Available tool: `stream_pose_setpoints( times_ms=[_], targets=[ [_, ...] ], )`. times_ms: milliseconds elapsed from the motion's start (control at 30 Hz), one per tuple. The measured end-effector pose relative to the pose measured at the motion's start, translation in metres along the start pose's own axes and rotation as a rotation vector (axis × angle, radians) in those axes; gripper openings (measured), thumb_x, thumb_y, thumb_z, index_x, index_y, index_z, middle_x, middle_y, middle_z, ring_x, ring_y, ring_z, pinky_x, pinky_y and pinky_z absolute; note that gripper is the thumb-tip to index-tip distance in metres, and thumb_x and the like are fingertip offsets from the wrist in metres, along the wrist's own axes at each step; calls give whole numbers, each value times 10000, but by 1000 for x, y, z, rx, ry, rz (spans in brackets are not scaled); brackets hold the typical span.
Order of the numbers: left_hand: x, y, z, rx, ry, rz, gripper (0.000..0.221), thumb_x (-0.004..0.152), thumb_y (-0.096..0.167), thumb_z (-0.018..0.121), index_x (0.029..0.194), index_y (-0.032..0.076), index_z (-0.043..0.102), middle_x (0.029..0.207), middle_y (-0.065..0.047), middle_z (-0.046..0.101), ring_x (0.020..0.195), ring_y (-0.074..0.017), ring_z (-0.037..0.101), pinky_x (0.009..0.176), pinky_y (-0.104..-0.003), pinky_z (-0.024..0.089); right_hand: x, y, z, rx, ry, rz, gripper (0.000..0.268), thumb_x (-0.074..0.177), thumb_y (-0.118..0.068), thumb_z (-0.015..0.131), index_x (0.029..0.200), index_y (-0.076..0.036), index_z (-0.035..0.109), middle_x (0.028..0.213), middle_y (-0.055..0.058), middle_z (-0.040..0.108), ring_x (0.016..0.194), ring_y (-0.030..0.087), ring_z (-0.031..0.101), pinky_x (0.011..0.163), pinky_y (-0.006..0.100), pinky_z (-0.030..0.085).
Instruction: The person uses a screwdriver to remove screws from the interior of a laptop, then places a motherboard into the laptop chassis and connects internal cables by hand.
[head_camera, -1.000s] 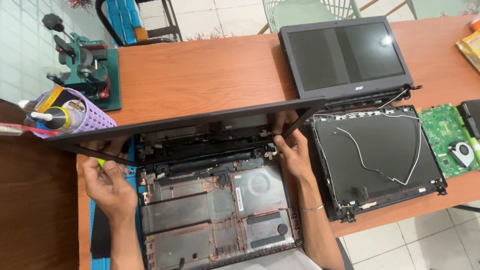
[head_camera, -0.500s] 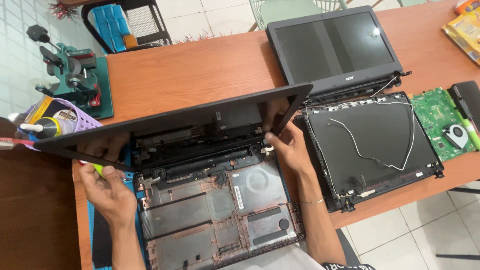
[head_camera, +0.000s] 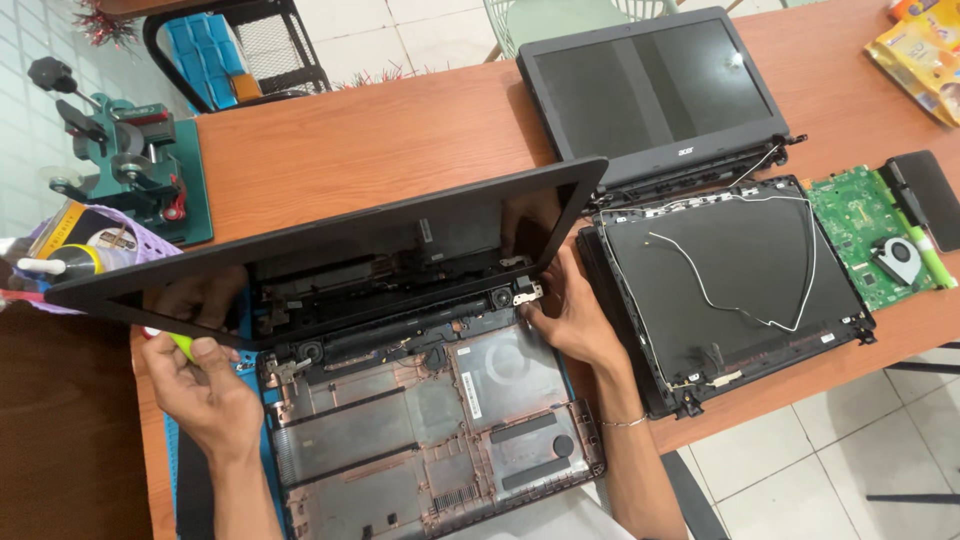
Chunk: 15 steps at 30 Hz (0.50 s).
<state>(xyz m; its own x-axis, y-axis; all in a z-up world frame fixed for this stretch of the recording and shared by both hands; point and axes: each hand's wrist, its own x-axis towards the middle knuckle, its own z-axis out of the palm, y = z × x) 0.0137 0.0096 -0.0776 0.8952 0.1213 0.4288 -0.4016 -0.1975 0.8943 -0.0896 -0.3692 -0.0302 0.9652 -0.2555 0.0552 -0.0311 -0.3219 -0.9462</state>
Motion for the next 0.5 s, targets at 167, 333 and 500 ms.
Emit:
stream_pose_setpoints(
  times_ms=[167,333,500],
  targets=[
    [1,-1,0,30,-1,-3,317,1238,279,532,1197,-24,447,977,-69,552,808,-87,557,735,-218,494,-2,-12,5,7,31,-9,808,717,81,806,1407,-25,400,1324,170,621,1292,269,588,1126,395,463],
    [3,1,3,21,12,29,398,1186,369,544,1282,-13,487,1036,-79,634,783,-75,571,709,-206,482,-1,-15,9,-24,75,-29,807,714,29,860,1386,-18,416,1305,159,637,1251,261,613,1110,385,482],
    [3,1,2,21,20,24,361,1205,328,553,1246,-25,487,985,-83,615,781,-75,571,721,-208,479,-2,-7,7,-28,71,-66,760,738,31,845,1372,-2,427,1305,178,623,1249,280,610,1123,403,460]
  ],
)
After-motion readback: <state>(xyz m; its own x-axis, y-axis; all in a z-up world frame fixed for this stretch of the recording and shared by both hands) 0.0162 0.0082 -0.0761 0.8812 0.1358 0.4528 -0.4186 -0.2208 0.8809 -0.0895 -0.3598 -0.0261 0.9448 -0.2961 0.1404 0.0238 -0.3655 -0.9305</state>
